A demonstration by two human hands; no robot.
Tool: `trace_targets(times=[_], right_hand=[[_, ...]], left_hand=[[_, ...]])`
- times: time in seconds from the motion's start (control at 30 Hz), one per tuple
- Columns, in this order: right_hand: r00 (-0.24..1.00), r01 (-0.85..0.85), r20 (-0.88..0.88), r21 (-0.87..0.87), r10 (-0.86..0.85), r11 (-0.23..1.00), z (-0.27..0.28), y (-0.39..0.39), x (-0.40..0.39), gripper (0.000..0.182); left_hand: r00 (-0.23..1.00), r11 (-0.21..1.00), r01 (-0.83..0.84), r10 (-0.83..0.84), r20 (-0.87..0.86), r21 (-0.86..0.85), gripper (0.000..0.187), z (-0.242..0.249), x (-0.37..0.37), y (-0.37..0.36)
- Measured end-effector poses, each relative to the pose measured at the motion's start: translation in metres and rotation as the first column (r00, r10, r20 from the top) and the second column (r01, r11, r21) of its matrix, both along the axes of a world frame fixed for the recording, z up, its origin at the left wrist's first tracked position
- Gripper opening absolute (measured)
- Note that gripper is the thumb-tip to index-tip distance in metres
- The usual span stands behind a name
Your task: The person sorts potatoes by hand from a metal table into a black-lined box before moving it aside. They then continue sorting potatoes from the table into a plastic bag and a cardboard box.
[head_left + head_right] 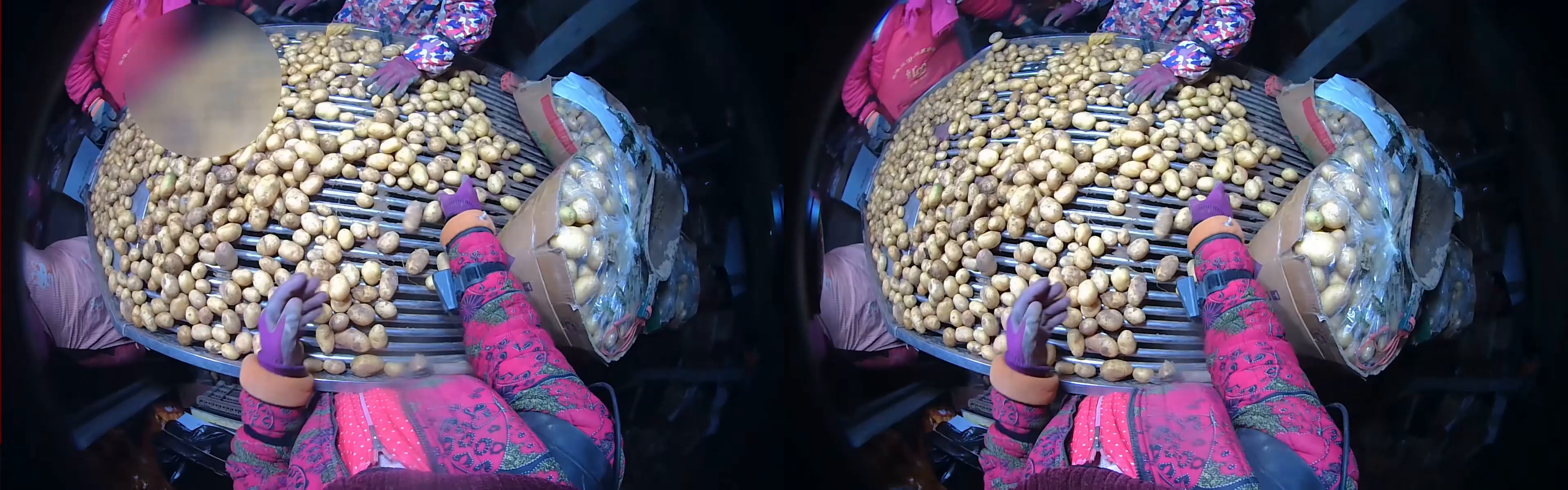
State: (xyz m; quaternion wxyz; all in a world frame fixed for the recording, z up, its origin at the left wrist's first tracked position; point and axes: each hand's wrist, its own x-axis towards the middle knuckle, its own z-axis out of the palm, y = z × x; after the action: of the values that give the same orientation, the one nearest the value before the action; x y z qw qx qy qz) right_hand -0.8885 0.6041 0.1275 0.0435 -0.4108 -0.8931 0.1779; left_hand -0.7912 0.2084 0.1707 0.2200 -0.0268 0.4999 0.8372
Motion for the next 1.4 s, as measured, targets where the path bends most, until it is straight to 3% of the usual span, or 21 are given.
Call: trace_targets(times=[0.07,0.17,0.2,0.27,0.3,0.33,0.4,0.43,0.47,0.63,0.73,0.8,0.87,0.97,1.0,1.07,1.17,1.2,1.27,1.33,1.4], right_hand=[[0.999,-0.02,-0.04,0.005,0.02,1.0,-0.011,0.001,0.008,0.071],[0.808,-0.401,-0.496,-0.065,0.319,0.914,0.019,-0.059,0.035,0.057],[0.674,-0.558,-0.583,0.0,0.453,0.83,0.035,-0.093,0.046,0.049],[0.637,-0.761,-0.508,-0.533,0.579,0.37,0.072,-0.137,0.063,0.044],[0.582,-0.811,-0.578,-0.361,0.572,0.46,0.065,-0.135,0.052,0.041],[0.515,-0.824,-0.637,-0.184,0.574,0.536,0.053,-0.128,0.035,0.038],[0.577,-0.717,-0.721,-0.222,0.383,0.661,0.033,-0.086,-0.021,0.035],[0.645,-0.574,-0.513,0.164,0.566,0.802,0.024,-0.06,-0.048,0.037],[0.785,-0.516,-0.373,0.048,0.494,0.855,0.023,-0.042,-0.07,0.038],[0.786,-0.606,-0.007,0.184,0.618,0.774,-0.007,-0.021,-0.106,0.048],[0.733,-0.666,-0.046,-0.248,0.678,0.703,-0.002,-0.01,-0.095,0.058],[0.642,-0.752,-0.006,-0.203,0.767,0.627,-0.017,-0.017,-0.085,0.06],[0.712,-0.7,0.012,0.093,0.702,0.708,-0.03,-0.039,-0.071,0.06],[0.611,-0.791,-0.102,-0.104,0.785,0.603,0.003,-0.069,-0.052,0.056],[0.562,-0.827,-0.406,-0.298,0.72,0.477,-0.01,-0.072,-0.046,0.057],[0.786,-0.529,-0.414,-0.835,0.46,0.152,0.048,-0.106,-0.016,0.061],[0.819,-0.425,-0.483,-0.873,0.309,-0.239,0.06,-0.138,0.017,0.06],[0.821,-0.453,-0.5,-0.865,0.277,-0.217,0.059,-0.152,0.026,0.054],[0.695,-0.547,-0.44,-0.837,0.569,0.021,0.076,-0.175,0.032,0.049],[0.318,-0.908,-0.634,-0.417,0.704,0.035,0.063,-0.187,0.052,0.047],[0.477,-0.725,-0.478,-0.688,0.738,0.024,0.086,-0.186,0.06,0.044]], left_hand=[[0.978,0.983,0.022,-0.058,0.198,0.183,0.053,-0.001,-0.003,0.014],[0.923,0.946,-0.014,-0.112,0.368,0.323,0.048,-0.006,-0.013,0.026],[0.916,0.926,-0.06,-0.098,0.39,0.374,0.046,0.001,-0.016,0.035],[0.909,0.899,-0.105,-0.087,0.408,0.426,0.044,0.003,-0.019,0.04],[0.886,0.88,-0.109,-0.124,0.446,0.462,0.042,0.002,-0.019,0.04],[0.859,0.862,-0.12,-0.158,0.486,0.492,0.04,-0.001,-0.018,0.037],[0.864,0.882,-0.119,-0.135,0.485,0.457,0.026,-0.005,-0.007,0.03],[0.853,0.862,-0.149,-0.136,0.504,0.484,0.031,-0.014,-0.001,0.024],[0.842,0.84,-0.181,-0.137,0.522,0.511,0.036,-0.023,0.001,0.021],[0.825,0.867,-0.214,-0.086,0.558,0.45,0.026,-0.009,0.004,0.013],[0.733,0.87,-0.282,-0.078,0.675,0.406,0.019,-0.008,-0.004,0.016],[0.695,0.868,-0.333,-0.037,0.718,0.368,0.018,-0.005,-0.005,0.018],[0.733,0.848,-0.314,-0.069,0.677,0.426,0.019,-0.015,-0.003,0.017],[0.763,0.733,-0.203,-0.298,0.574,0.65,0.019,-0.041,0.0,0.005],[0.762,0.731,-0.21,-0.295,0.577,0.65,0.019,-0.034,0.001,0.006],[0.732,0.828,-0.352,-0.046,0.68,0.436,0.031,-0.011,0.001,0.012],[0.87,0.871,-0.149,-0.109,0.48,0.468,0.058,-0.005,-0.001,0.01],[0.905,0.875,-0.094,-0.124,0.408,0.474,0.062,-0.001,-0.002,0.01],[0.957,0.938,0.073,-0.161,0.241,0.339,0.068,0.0,-0.001,0.007],[0.943,0.898,0.05,-0.187,0.275,0.437,0.072,-0.009,0.002,0.001],[0.927,0.835,-0.019,-0.191,0.322,0.55,0.074,0.0,0.01,-0.004]])
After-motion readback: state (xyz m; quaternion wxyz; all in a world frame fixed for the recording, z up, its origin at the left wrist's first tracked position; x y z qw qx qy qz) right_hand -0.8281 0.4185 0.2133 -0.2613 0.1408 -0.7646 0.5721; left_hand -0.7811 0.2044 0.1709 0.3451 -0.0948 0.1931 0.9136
